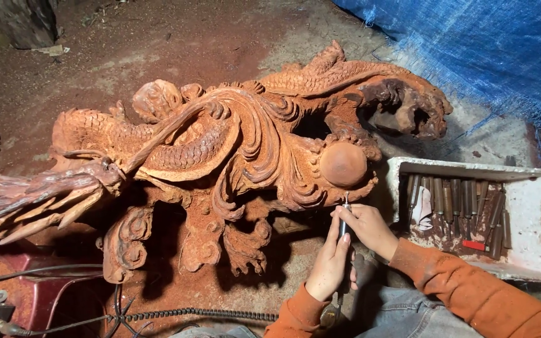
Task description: Using a handheld rotary tool to carve intricate details into a large wooden dragon sculpture.
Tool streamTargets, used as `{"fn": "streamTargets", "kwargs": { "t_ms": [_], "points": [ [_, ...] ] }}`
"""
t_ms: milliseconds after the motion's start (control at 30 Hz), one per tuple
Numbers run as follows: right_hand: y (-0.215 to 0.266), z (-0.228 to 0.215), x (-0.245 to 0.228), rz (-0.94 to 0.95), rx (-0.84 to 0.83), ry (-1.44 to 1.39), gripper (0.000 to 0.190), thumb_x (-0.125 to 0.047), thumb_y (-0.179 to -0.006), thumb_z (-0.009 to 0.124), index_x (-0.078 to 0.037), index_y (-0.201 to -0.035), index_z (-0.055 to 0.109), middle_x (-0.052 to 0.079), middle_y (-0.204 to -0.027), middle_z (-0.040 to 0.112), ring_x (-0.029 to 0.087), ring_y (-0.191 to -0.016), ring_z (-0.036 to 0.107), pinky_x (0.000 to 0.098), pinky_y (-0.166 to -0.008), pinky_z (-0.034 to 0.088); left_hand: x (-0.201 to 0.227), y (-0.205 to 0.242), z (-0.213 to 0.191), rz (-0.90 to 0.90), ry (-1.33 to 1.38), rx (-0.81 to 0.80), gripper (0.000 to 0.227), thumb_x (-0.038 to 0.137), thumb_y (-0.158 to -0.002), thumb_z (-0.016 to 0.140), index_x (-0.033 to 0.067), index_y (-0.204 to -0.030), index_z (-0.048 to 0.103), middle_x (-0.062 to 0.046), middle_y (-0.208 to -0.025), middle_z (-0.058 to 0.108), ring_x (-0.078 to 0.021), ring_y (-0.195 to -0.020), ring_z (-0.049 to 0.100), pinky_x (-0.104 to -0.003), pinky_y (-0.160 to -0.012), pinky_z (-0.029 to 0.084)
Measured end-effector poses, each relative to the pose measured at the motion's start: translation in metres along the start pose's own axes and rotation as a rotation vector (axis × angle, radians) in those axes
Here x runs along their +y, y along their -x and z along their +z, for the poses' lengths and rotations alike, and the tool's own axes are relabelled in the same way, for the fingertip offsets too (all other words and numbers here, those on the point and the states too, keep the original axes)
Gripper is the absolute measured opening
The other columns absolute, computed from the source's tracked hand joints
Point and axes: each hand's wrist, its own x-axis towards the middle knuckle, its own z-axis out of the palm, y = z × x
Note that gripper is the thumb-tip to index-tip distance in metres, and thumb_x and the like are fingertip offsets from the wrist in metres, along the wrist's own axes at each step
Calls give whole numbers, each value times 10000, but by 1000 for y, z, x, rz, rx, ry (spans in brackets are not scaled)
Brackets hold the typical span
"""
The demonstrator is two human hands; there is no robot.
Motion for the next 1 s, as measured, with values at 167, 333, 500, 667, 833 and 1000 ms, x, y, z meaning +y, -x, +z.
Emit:
{"fn": "streamTargets", "kwargs": {
  "t_ms": [167, 333, 500, 667, 833, 1000],
  "points": [
    [3, 1, -1, 5, -54, -50, 397, -303, -956, 580, 9, -923, 824, 35, -818, 780, 136, -671, 663, 259, -641, 529, -15, -1, 2, -28, 121, 32, 674, 214, -1086, 319, 290, -1695, 41, -46, -803, 543, -95, -468, 525, -212, -359, 456],
    [7, 5, -3, 123, -125, -194, 536, -428, -958, 502, -25, -1000, 852, 100, -812, 822, 172, -647, 703, 257, -646, 547, 9, 6, -10, -62, 5, -49, 714, 163, -1084, 397, 234, -1695, 35, -171, -1003, 652, -56, -443, 527, -172, -346, 485],
    [16, 18, -13, 115, -202, -914, 396, -321, -1035, 531, 28, -947, 697, 117, -810, 654, 189, -703, 591, 317, -682, 504, 74, 0, -44, -61, -533, -198, 738, 169, -1034, 469, 199, -1678, 111, -53, -907, 615, -81, -609, 494, -199, -502, 461],
    [44, 6, -99, 446, -166, -1125, 361, -460, -890, 787, -119, -874, 668, -110, -652, 424, 75, -611, 460, 215, -608, 429, 132, 17, -63, -135, -972, -210, 652, 322, -993, 569, 356, -1593, 318, -126, -1535, 506, -307, -1431, 439, -499, -1203, 339],
    [46, 36, -60, 463, -516, -1410, 476, -380, -1005, 509, -26, -1281, 666, 148, -1190, 717, 248, -992, 648, 376, -825, 494, 155, 67, -52, 180, -1299, 137, 353, 317, -953, 573, 198, -1264, 688, -134, -1098, 703, -381, -863, 693, -442, -761, 558],
    [35, 44, -26, 408, -687, -1337, 439, -366, -1043, 512, 24, -1182, 660, 101, -918, 647, 187, -736, 568, 326, -639, 441, 190, 110, -3, 642, -494, -522, 216, 212, -993, 491, 140, -1147, 625, -8, -1326, 551, -241, -1232, 537, -458, -1178, 421]
  ]
}}
